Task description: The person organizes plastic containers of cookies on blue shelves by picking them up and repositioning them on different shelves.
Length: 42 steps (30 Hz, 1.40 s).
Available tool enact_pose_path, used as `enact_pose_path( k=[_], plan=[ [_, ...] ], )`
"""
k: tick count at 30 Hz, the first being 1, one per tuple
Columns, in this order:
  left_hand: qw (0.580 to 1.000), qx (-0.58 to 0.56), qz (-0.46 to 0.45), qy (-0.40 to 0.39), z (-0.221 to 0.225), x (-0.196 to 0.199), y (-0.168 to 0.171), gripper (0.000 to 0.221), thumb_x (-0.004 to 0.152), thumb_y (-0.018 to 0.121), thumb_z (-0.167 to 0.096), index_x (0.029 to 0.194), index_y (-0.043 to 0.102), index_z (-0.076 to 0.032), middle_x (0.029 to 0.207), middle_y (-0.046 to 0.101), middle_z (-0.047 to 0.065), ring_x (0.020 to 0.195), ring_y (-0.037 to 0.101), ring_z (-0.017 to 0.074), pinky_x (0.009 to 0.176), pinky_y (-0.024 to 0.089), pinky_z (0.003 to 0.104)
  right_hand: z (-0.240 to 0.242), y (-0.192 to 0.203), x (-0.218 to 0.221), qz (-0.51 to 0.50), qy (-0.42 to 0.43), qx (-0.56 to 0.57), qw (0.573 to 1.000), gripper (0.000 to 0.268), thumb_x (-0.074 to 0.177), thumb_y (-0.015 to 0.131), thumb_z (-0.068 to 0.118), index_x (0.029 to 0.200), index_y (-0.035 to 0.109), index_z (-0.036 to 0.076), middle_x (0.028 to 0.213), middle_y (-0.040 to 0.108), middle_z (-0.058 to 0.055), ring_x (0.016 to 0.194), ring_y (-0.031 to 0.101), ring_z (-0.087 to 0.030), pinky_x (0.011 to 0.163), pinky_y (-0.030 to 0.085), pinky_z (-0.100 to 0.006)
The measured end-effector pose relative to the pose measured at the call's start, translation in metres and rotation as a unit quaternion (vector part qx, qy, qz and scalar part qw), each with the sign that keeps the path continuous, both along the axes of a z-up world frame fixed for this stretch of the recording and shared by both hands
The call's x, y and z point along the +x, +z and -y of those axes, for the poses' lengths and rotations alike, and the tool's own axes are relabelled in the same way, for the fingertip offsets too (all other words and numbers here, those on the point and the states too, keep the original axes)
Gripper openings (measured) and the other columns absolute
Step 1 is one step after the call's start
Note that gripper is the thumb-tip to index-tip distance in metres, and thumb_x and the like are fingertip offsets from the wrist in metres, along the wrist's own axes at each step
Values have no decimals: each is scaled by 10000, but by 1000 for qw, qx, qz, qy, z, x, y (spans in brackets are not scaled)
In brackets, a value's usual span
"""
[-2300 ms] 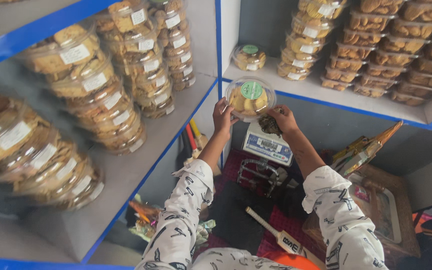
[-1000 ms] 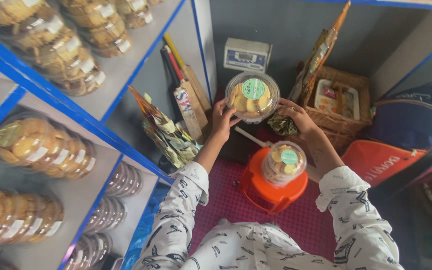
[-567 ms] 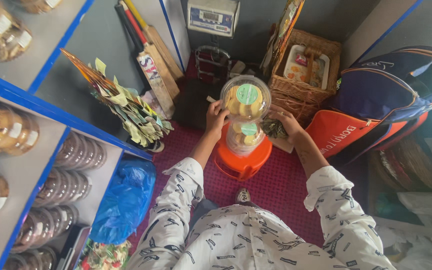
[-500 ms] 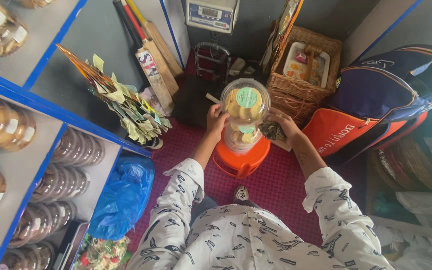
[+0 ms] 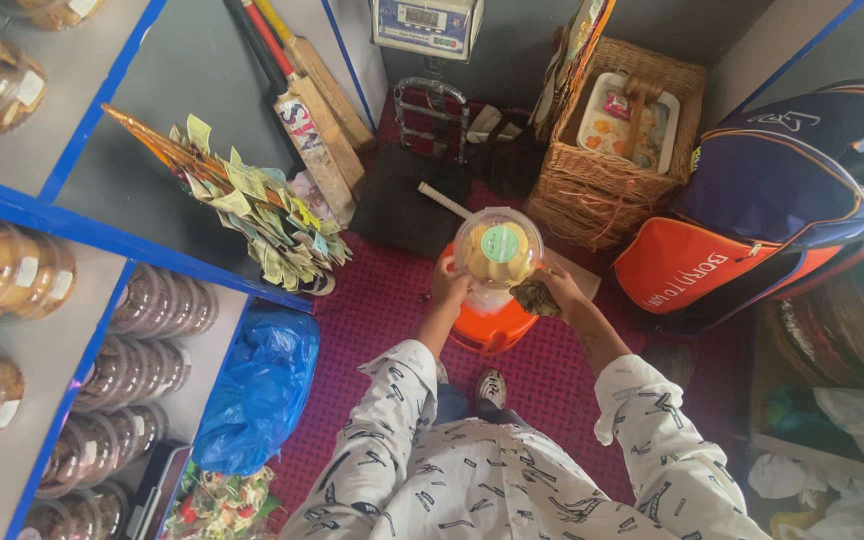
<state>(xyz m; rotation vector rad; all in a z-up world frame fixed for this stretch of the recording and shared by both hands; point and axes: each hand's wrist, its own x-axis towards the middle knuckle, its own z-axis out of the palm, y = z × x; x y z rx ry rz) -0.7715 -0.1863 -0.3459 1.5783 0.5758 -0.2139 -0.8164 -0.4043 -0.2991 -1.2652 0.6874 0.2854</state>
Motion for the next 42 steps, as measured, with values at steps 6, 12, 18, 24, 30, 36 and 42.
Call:
enact_pose_path(
  k=[6,12,18,24,30,36,42],
  plan=[
    [998,40,-32,-22,0,2,-35,567,759,718,-108,1315,620,-157,1088,689,207,882,728,355,639,678,417,-12,-4,1,-23,-22,15,999,687,739,800,155,1391,584,145,1085,631,-335,857,720,-468,672,635,-595],
    [998,57,-22,-5,-1,1,-52,624,714,713,-73,1319,626,-200,1075,671,198,807,737,325,536,674,381,-21,20,-3,-49,-14,-8,999,797,765,766,196,1512,495,141,1281,549,-356,1011,689,-443,791,618,-579],
    [978,196,-19,-70,0,14,-57,635,710,726,-308,1341,648,-305,1110,735,100,1087,713,290,938,584,408,-13,3,5,-45,-28,-4,999,843,768,760,181,1548,444,130,1228,562,-374,952,697,-471,747,618,-579],
    [982,175,-60,-46,-3,23,-84,637,669,747,-288,1301,677,-324,1073,738,83,899,748,233,740,625,326,-24,28,0,-43,-29,-15,999,834,743,770,211,1527,490,156,1237,578,-372,996,688,-461,786,606,-569],
    [997,25,-74,-3,-4,8,-68,659,720,750,-192,1363,622,-120,1187,663,223,872,749,334,702,664,428,-15,-22,-28,-73,-11,-74,995,825,715,816,332,1480,556,169,1330,582,-341,1155,639,-449,898,558,-560],
    [997,-6,-79,4,-9,-13,-60,570,782,712,-219,1322,621,-60,1207,650,236,862,760,345,722,651,468,-18,-60,-93,-59,15,-142,988,589,763,791,399,1287,717,142,1230,682,-243,1112,654,-368,907,542,-515],
    [988,-22,-144,-58,-18,-62,-65,631,819,693,-304,1383,572,-48,1254,658,229,996,740,372,819,623,489,5,-171,-170,2,212,-238,948,391,824,665,317,1016,803,6,995,776,-244,990,703,-378,910,524,-529]
  ],
)
